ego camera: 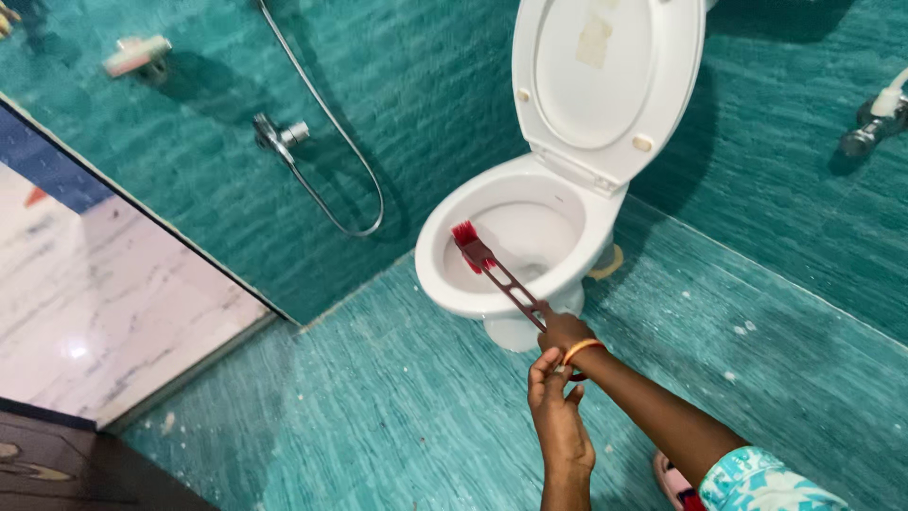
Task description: The person uses a brush to scrub the inside of a toilet bowl.
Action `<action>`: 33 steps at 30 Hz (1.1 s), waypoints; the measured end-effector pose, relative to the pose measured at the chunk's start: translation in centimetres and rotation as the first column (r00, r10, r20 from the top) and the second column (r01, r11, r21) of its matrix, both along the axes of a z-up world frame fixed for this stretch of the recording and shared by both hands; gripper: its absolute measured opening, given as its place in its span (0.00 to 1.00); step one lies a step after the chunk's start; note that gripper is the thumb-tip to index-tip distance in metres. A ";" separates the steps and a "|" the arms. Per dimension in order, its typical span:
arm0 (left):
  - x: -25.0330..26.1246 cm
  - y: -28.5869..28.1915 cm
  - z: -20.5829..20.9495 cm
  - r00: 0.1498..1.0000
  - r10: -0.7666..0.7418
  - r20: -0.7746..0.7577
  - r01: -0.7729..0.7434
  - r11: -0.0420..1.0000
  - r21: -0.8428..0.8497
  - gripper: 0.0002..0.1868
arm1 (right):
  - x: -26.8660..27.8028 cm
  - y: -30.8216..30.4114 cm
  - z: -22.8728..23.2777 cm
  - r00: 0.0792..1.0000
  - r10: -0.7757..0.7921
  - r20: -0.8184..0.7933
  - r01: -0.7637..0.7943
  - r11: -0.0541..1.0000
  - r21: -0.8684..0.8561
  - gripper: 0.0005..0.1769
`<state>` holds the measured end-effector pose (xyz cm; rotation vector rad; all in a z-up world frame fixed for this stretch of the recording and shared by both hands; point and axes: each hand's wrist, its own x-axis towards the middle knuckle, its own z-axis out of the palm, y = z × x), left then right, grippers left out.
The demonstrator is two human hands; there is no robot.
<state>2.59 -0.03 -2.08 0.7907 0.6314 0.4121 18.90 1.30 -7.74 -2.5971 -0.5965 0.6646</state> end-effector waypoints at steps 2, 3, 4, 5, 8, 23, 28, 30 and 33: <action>0.5 0.7 -0.1 0.993 -0.001 -0.122 0.007 0.999 0.051 0.22 | 0.4 0.2 -1.1 0.966 0.129 0.224 -0.103 0.987 -0.125 0.39; 0.8 0.8 -0.3 0.994 -0.011 -0.105 0.019 0.997 0.076 0.23 | 0.3 0.0 -2.1 0.900 0.223 0.374 -0.162 0.969 -0.186 0.38; 1.3 0.9 -0.5 0.996 -0.021 -0.089 0.030 0.995 0.100 0.25 | 0.6 -0.2 -2.9 0.803 0.313 0.507 -0.207 0.944 -0.255 0.37; 1.7 1.2 -0.8 0.997 -0.032 -0.072 0.041 0.991 0.127 0.27 | 1.2 -0.4 -3.6 0.821 0.277 0.499 -0.195 0.958 -0.210 0.33; 2.5 1.4 -1.1 0.990 -0.106 -0.088 0.121 0.975 0.187 0.30 | 3.5 -0.5 -3.7 0.899 0.118 0.423 -0.099 0.993 -0.068 0.25; 4.3 0.2 -0.8 0.969 -0.225 0.102 0.208 0.965 0.158 0.37 | 5.9 0.7 -5.5 0.961 -0.264 -0.080 0.271 0.853 0.446 0.17; 4.8 -0.3 -1.9 0.974 -0.225 0.035 0.217 0.962 0.168 0.41 | 6.7 -0.7 -2.4 0.948 0.220 0.230 -0.268 0.942 0.204 0.19; 4.4 -0.7 -2.2 0.972 -0.232 0.029 0.223 0.957 0.187 0.42 | 6.8 -2.2 1.8 0.902 0.378 0.207 -0.404 0.909 0.101 0.21; 4.7 -1.5 -1.1 0.965 -0.250 0.075 0.231 0.951 0.204 0.42 | 6.7 -4.6 9.8 0.938 0.332 -0.096 -0.335 0.942 -0.019 0.24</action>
